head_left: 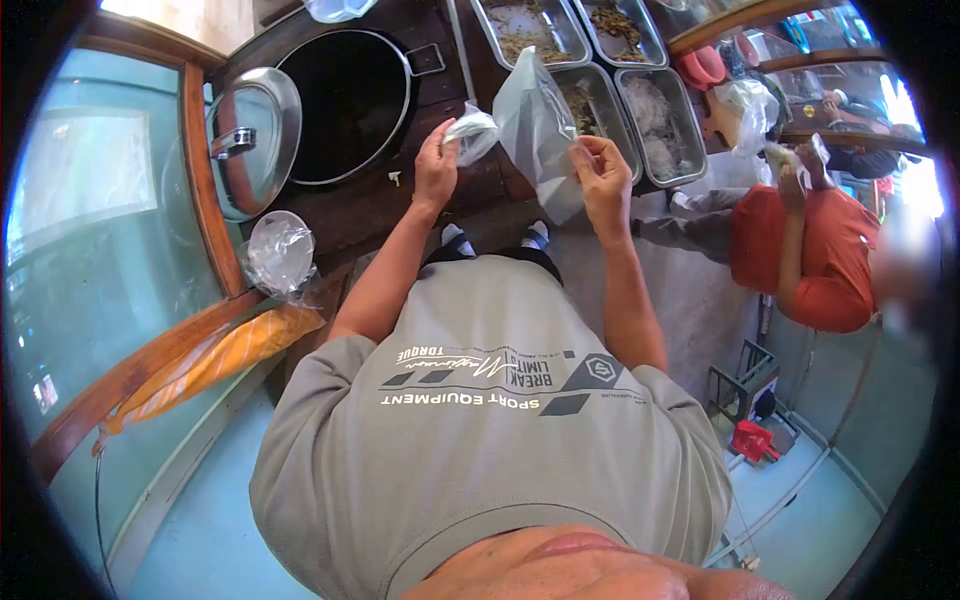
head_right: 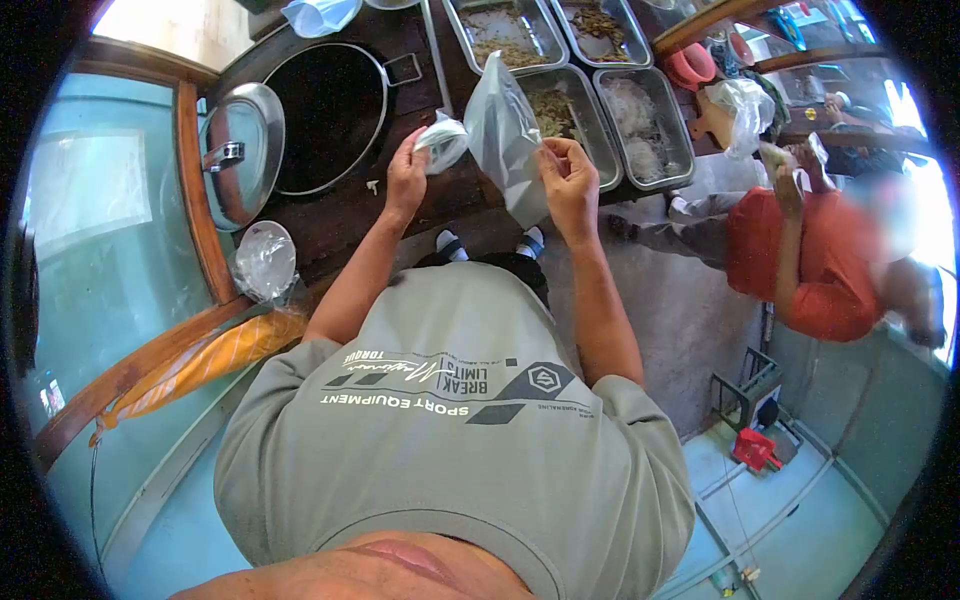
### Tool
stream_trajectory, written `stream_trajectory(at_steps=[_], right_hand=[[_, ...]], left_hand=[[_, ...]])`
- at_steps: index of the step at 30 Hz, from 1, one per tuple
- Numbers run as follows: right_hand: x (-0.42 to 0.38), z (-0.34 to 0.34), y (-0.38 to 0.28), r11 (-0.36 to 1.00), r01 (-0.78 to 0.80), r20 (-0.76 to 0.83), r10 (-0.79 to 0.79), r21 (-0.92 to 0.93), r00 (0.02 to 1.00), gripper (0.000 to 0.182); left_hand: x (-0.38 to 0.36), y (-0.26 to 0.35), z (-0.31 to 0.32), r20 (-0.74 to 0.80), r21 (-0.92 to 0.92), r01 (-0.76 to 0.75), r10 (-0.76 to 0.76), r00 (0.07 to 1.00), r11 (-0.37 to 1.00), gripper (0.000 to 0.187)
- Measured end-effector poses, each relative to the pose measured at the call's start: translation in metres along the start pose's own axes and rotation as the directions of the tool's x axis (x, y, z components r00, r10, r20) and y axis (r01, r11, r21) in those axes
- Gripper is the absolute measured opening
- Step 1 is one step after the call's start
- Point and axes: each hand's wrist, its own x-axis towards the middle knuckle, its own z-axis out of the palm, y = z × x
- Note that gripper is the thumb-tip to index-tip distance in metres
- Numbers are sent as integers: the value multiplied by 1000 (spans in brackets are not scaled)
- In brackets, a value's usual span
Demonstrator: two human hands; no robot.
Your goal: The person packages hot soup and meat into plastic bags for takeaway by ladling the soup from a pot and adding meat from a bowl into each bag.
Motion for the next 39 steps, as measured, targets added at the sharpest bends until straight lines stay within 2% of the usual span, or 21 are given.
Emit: stream_trajectory(at_steps=[1, 2, 6, 7, 10, 13, 14, 17, 18, 19, 21, 25, 26, 29, 30, 32, 33, 35, 36, 37, 39], right_hand=[[4, -6, 0, 999, 34, -12, -34, -25, 999, 19], [7, -12, -3, 996, 67, -23, -68, -52, 997, 23], [14, -30, -19, 981, 118, -15, -122, -155, 992, 30], [15, -33, -21, 983, 114, -7, -116, -147, 993, 31], [17, -46, -45, 986, 109, 86, -99, -127, 991, 36], [23, -63, -59, 994, 92, 211, -77, -61, 974, 45], [26, -69, -64, 997, 80, 239, -79, 3, 968, 46], [37, -92, -68, 971, 36, 229, -91, 235, 969, 52], [37, -100, -69, 939, -6, 211, -71, 343, 975, 53], [35, -109, -69, 892, -46, 195, -48, 449, 980, 54], [34, -131, -54, 913, -169, 260, 73, 371, 963, 40], [38, -154, -36, 956, -169, 261, 104, 239, 960, 25], [44, -159, -37, 966, -151, 273, 90, 209, 958, 25], [56, -172, -45, 984, -127, 311, 82, 127, 947, 26], [59, -173, -47, 988, -108, 304, 71, 108, 950, 27], [70, -182, -46, 992, -80, 357, 39, 100, 933, 37], [71, -186, -42, 941, -80, 346, -42, 329, 937, 42], [71, -188, -36, 687, -78, 277, -184, 723, 943, 55], [75, -190, -24, 552, -126, 315, -263, 825, 912, 77], [74, -187, -16, 595, -135, 349, -259, 792, 900, 81], [61, -175, -5, 682, -148, 416, -247, 716, 875, 89]], left_hand=[[2, -2, 9, 43, 142, -54, 49, 998, 988, 37], [3, 0, 13, 140, 248, -12, -24, 990, 969, 51], [-5, 22, 16, 179, 325, -131, 76, 981, 937, 73], [-8, 35, 15, 155, 333, -238, 196, 968, 913, 73], [-4, 102, 23, 157, 303, -513, 489, 858, 803, 76], [20, 167, 49, 380, 342, -680, 566, 731, 648, 81], [30, 182, 57, 417, 327, -733, 605, 678, 596, 70], [63, 209, 64, 706, 135, -526, 290, 646, 840, 47], [64, 203, 71, 558, 23, -636, 518, 648, 771, 31], [65, 202, 74, 542, -30, -556, 481, 689, 831, 30], [60, 203, 76, 528, -131, -372, 382, 758, 919, 28], [61, 199, 86, 655, -10, -290, 225, 721, 957, 36], [58, 220, 84, 732, 88, -314, 153, 664, 945, 47], [54, 240, 107, 792, 97, -360, 147, 593, 928, 54], [53, 246, 115, 792, 108, -420, 178, 584, 901, 46], [56, 245, 134, 800, 43, -209, 92, 593, 977, 37], [58, 245, 141, 804, 12, -100, 49, 593, 995, 33], [60, 243, 147, 674, -195, 6, 129, 727, 981, 19], [63, 241, 149, 602, -307, 96, 115, 791, 947, 17], [67, 237, 151, 525, -423, 170, 88, 847, 890, 16], [76, 233, 153, 401, -497, 129, 95, 911, 858, 12]])
